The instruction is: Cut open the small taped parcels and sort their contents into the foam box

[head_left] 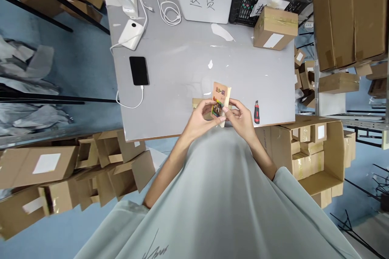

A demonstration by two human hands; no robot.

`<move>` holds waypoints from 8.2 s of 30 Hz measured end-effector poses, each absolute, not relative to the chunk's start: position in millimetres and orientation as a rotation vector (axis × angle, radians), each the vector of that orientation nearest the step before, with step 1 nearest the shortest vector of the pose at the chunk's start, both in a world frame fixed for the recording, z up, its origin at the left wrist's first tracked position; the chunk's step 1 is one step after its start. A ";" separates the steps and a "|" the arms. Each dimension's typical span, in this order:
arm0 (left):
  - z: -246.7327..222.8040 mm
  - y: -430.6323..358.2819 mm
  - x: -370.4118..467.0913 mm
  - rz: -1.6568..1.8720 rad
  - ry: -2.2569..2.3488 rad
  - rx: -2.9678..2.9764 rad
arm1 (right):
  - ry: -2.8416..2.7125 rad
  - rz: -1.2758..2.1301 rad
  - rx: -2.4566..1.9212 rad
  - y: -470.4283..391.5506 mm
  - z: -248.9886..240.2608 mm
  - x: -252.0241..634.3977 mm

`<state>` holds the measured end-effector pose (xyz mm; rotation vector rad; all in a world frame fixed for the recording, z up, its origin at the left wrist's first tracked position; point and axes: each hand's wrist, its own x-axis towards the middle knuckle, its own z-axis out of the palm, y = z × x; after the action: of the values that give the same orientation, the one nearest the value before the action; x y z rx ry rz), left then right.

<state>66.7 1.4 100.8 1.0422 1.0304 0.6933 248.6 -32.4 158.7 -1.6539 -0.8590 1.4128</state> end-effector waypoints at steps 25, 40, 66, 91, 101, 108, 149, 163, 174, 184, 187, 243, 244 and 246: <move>110.6 9.5 38.2 0.670 0.880 0.652 | -0.869 1.298 -1.597 -38.3 157.0 272.3; 113.7 12.8 28.9 0.715 0.871 0.504 | -0.974 1.292 -1.620 -34.2 167.3 280.1; 124.3 29.9 31.5 0.756 0.887 0.503 | -0.986 1.312 -1.655 -19.0 172.7 282.3; 122.7 26.7 32.0 0.791 0.838 0.455 | -0.953 1.335 -1.638 -24.3 176.4 284.6; 122.7 21.8 32.4 0.810 0.860 0.441 | -0.988 1.361 -1.614 -28.0 175.2 284.1; 122.2 13.3 36.6 0.766 0.932 0.587 | -0.925 1.363 -1.596 -31.7 166.6 280.4; 108.9 16.1 37.4 0.724 0.883 0.362 | -0.886 1.256 -1.560 -37.3 170.7 265.1; 110.2 14.8 39.1 0.721 0.893 0.372 | -0.844 1.315 -1.583 -35.8 165.5 264.5; 106.1 15.9 47.9 0.685 0.870 0.456 | -0.907 1.354 -1.614 -29.0 157.6 267.6; 83.3 23.5 64.6 0.616 0.984 0.661 | -0.764 1.555 -1.605 -11.6 127.9 252.5; 71.2 36.2 65.2 0.635 1.025 0.708 | -0.725 1.613 -1.585 2.3 119.6 252.0; 38.0 -118.0 -21.2 0.665 2.149 0.649 | -1.067 2.018 -1.651 -54.1 -13.3 242.4; 40.4 -131.7 -27.6 0.706 2.181 0.616 | -1.100 2.056 -1.641 -55.2 -13.9 233.4; 40.9 -156.5 -39.5 0.808 2.221 0.509 | -1.185 2.109 -1.628 -55.5 -13.4 213.8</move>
<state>-39.5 -156.5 40.9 0.5086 2.2213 0.8077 213.8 -55.5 -13.4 -1.6277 -1.1851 2.1086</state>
